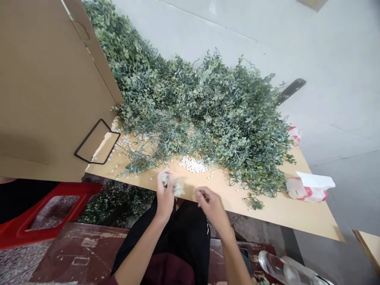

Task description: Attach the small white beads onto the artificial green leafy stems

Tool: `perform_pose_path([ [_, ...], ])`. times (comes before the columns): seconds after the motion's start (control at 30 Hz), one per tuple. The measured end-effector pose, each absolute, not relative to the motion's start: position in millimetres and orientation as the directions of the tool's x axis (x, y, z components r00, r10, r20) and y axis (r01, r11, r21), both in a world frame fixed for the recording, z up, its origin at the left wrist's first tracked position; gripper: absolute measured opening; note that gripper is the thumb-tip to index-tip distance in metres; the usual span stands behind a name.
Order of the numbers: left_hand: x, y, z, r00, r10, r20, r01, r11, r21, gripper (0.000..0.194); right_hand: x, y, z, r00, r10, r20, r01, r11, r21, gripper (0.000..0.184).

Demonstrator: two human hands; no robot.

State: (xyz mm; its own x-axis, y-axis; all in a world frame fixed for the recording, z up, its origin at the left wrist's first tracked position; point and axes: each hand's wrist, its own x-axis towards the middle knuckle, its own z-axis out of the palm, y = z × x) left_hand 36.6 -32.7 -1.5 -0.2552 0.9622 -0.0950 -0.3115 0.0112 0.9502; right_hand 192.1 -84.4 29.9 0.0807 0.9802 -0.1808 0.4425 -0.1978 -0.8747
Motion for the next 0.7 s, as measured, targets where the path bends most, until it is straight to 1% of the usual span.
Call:
perform_pose_path([
  [0.03, 34.4, -31.0, -4.8, -0.200, 0.978, -0.059, -0.250, 0.007, 0.968, 0.031, 203.4, -78.5, 29.8, 0.162, 0.977, -0.139, 0.497, -0.203, -0.844, 0.029],
  [0.1, 30.5, -29.7, -10.2, -0.079, 0.997, 0.026, -0.149, -0.038, 0.988, 0.032, 223.1, -66.3, 27.5, 0.246, 0.966, -0.077, 0.592, -0.213, -0.778, 0.033],
  [0.17, 28.0, -29.8, -13.3, 0.011, 0.995, 0.099, -0.086, -0.098, 0.992, 0.032, 235.9, -56.0, 23.6, 0.265, 0.964, -0.034, 0.675, -0.210, -0.707, 0.034],
  [0.27, 27.2, -29.9, -14.5, 0.087, 0.986, 0.142, 0.002, -0.143, 0.990, 0.029, 242.4, -46.5, 17.1, 0.263, 0.965, -0.007, 0.778, -0.217, -0.589, 0.028],
  [0.33, 27.5, -29.3, -15.0, 0.135, 0.978, 0.162, 0.065, -0.172, 0.983, 0.027, 242.3, -43.4, 13.8, 0.262, 0.965, -0.001, 0.812, -0.221, -0.541, 0.023],
  [0.37, 27.5, -28.8, -15.3, 0.164, 0.972, 0.169, 0.096, -0.186, 0.978, 0.027, 241.8, -42.2, 13.0, 0.261, 0.965, 0.003, 0.816, -0.219, -0.536, 0.022],
  [0.43, 26.8, -27.6, -15.8, 0.212, 0.962, 0.173, 0.141, -0.206, 0.968, 0.026, 240.5, -40.5, 13.1, 0.251, 0.968, 0.012, 0.795, -0.199, -0.573, 0.020],
  [0.5, 25.1, -26.5, -15.8, 0.242, 0.956, 0.168, 0.166, -0.212, 0.963, 0.025, 237.9, -39.8, 15.6, 0.227, 0.974, -0.020, 0.710, -0.180, -0.680, 0.020],
  [0.6, 21.2, -25.1, -15.0, 0.279, 0.945, 0.172, 0.170, -0.225, 0.960, 0.023, 229.8, -41.5, 21.1, 0.119, 0.974, -0.191, 0.447, -0.224, -0.866, 0.023],
  [0.67, 18.7, -24.6, -14.6, 0.300, 0.934, 0.192, 0.154, -0.246, 0.957, 0.025, 221.8, -44.1, 23.7, 0.013, 0.960, -0.280, 0.271, -0.273, -0.923, 0.025],
  [0.7, 17.7, -24.6, -14.5, 0.314, 0.928, 0.201, 0.147, -0.257, 0.955, 0.025, 217.5, -45.6, 24.4, -0.036, 0.953, -0.302, 0.202, -0.289, -0.936, 0.025],
])
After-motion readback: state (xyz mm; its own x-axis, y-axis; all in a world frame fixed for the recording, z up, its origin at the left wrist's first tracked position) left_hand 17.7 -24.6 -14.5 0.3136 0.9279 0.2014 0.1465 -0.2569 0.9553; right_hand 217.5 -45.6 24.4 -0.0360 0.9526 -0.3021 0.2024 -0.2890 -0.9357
